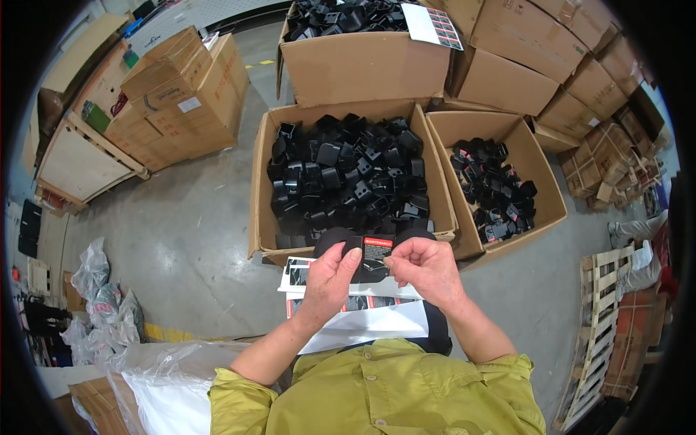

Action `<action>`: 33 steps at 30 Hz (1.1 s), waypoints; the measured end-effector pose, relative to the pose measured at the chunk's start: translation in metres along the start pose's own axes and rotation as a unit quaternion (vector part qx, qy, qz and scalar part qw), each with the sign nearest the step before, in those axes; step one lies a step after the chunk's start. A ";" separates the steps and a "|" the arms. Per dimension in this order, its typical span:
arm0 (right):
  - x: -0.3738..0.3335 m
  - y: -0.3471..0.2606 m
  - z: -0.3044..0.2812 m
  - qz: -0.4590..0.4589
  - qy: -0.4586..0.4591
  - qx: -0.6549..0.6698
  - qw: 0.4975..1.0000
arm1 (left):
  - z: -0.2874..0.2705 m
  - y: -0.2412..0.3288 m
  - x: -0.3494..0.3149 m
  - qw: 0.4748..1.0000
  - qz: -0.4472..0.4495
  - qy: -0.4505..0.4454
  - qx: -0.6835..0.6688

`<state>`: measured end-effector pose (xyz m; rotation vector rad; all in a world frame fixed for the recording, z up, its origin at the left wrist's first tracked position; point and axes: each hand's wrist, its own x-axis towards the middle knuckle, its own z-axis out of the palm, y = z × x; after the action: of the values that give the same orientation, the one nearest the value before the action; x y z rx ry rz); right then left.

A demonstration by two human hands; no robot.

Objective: Applying small stickers to black plastic components in a manufacturing setting.

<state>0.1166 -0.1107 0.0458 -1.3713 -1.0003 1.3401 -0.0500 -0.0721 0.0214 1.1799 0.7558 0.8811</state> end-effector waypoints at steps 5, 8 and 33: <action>0.000 0.001 0.000 0.000 -0.001 0.003 1.000 | 0.000 0.000 0.000 1.000 0.006 -0.006 0.013; 0.001 0.001 0.000 0.001 -0.001 0.000 1.000 | 0.000 0.000 0.000 1.000 0.008 -0.003 0.014; 0.009 0.004 0.004 0.010 0.026 -0.061 0.998 | 0.002 -0.002 0.002 0.999 -0.017 0.042 0.010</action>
<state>0.1126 -0.1023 0.0401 -1.5030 -1.0511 1.2695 -0.0472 -0.0711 0.0199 1.1502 0.8515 0.9005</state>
